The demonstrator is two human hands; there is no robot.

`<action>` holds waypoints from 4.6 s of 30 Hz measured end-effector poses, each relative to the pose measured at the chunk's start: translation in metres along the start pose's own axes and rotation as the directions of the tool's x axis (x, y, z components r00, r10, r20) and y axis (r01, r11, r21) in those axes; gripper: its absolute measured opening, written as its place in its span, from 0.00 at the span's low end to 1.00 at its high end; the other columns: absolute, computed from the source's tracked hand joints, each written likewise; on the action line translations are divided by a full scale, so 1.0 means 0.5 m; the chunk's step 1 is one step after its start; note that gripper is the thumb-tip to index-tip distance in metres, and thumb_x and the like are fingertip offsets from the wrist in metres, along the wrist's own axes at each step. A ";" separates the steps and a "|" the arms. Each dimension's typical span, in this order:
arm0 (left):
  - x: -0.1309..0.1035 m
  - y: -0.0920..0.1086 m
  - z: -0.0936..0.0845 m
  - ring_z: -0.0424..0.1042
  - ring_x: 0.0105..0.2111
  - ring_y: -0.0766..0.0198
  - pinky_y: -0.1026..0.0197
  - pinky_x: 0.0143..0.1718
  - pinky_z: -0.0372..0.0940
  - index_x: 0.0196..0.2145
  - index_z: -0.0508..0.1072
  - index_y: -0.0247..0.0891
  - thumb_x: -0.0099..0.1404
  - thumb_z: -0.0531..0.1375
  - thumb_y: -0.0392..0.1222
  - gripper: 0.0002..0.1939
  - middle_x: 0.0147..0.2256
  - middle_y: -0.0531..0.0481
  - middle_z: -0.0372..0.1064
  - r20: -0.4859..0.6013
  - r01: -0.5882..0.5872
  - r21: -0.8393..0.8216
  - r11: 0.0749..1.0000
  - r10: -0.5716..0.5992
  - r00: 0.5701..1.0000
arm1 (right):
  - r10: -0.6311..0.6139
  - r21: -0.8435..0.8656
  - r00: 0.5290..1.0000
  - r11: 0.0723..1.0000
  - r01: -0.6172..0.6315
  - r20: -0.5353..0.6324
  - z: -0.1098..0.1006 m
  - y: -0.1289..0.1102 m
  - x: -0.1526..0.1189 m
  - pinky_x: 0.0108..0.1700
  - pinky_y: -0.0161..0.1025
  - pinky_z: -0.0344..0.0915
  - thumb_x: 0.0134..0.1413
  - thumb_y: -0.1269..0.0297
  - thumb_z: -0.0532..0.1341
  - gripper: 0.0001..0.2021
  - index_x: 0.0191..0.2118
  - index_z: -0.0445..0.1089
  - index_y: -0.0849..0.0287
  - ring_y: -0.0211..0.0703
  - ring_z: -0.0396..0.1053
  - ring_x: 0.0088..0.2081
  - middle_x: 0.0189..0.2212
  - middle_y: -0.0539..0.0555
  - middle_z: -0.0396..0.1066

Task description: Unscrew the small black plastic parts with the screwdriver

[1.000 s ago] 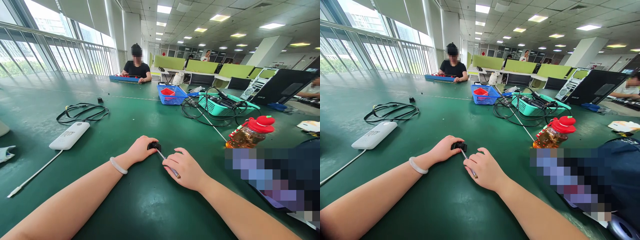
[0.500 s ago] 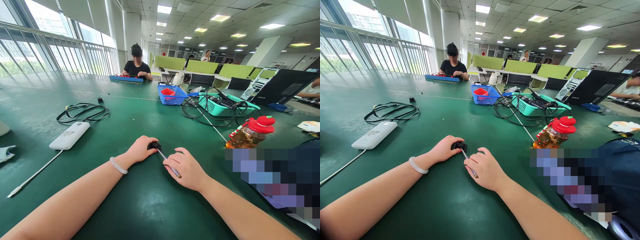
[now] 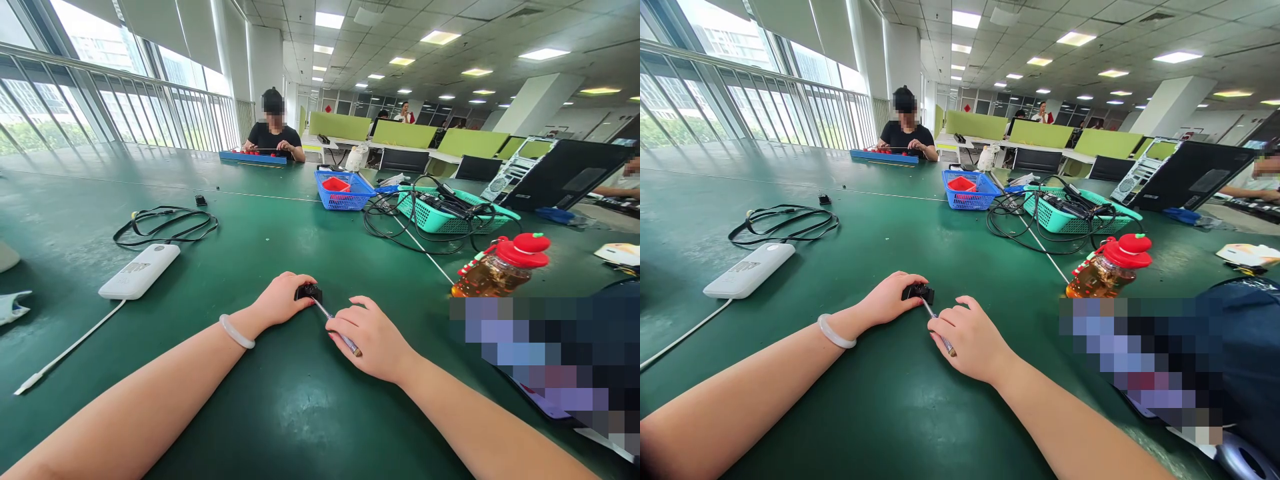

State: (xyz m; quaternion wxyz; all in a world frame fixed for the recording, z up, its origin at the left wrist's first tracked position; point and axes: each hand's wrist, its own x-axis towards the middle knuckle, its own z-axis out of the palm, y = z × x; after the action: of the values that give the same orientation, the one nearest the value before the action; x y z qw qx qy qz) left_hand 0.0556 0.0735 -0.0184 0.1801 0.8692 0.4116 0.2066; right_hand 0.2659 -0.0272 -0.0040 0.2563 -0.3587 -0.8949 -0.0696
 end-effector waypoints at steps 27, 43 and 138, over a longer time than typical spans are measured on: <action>-0.001 0.000 -0.001 0.69 0.48 0.53 0.50 0.52 0.65 0.50 0.71 0.44 0.62 0.61 0.47 0.18 0.47 0.48 0.74 0.003 0.005 -0.010 1.000 -0.005 1.000 | 0.008 0.013 0.999 1.000 -0.007 -0.039 -0.001 -0.003 -0.001 0.53 0.46 0.58 0.60 0.71 0.55 0.07 0.37 0.70 0.56 0.37 0.68 0.30 0.28 0.48 0.72; -0.001 -0.004 0.002 0.69 0.47 0.53 0.50 0.50 0.65 0.49 0.70 0.43 0.61 0.61 0.46 0.17 0.46 0.48 0.74 0.002 0.003 -0.012 1.000 -0.003 1.000 | 0.004 0.038 0.996 0.999 0.000 -0.085 -0.001 -0.002 0.000 0.52 0.46 0.60 0.59 0.72 0.55 0.07 0.37 0.70 0.57 0.38 0.67 0.30 0.27 0.49 0.72; 0.002 -0.007 -0.002 0.70 0.46 0.53 0.50 0.50 0.64 0.50 0.71 0.44 0.62 0.60 0.46 0.18 0.44 0.47 0.74 0.037 -0.019 -0.029 0.999 0.020 0.999 | 0.422 0.516 0.896 0.742 -0.428 0.136 0.011 0.045 -0.009 0.46 0.40 0.70 0.60 0.68 0.57 0.10 0.42 0.75 0.50 0.42 0.72 0.42 0.42 0.53 0.72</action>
State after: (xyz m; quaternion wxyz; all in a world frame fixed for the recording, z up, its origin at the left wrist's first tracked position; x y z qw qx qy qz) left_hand 0.0537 0.0765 -0.0190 0.1981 0.8741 0.3968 0.1979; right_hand 0.2816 -0.0114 -0.0124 0.3501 -0.4678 -0.7740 0.2441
